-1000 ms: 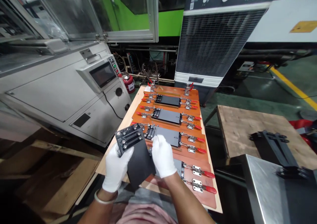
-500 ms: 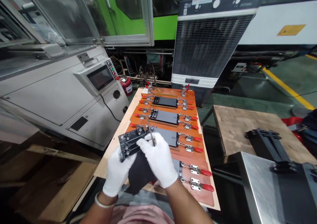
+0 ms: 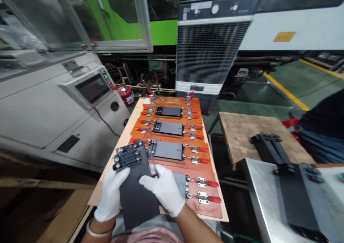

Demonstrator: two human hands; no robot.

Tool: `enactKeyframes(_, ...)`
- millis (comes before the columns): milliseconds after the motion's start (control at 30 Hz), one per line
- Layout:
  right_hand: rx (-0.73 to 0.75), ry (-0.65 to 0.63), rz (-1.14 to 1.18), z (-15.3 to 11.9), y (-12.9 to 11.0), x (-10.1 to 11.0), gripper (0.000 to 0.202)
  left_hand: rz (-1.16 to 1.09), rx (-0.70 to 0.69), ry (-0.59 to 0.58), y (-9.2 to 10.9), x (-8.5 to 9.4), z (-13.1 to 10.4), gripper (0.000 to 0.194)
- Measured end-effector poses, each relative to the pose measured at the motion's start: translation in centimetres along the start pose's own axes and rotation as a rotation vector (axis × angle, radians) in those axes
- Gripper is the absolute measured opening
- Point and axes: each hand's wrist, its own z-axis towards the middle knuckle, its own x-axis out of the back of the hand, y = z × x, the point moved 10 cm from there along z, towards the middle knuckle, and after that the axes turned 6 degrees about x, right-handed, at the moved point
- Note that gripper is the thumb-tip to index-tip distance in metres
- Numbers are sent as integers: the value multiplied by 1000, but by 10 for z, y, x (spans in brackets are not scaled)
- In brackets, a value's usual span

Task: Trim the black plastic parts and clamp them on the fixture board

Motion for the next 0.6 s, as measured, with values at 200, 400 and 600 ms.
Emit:
enactKeyframes(200, 47, 96, 88, 14, -27, 53, 37, 72, 99, -29, -24, -34, 14, 42)
enactKeyframes(400, 194, 670, -546, 51, -105, 237, 59, 172, 350, -213, -64, -85, 11, 46)
enactKeyframes(600, -77, 918, -919, 81, -123, 421, 35, 233, 624, -296, -119, -101, -4, 51)
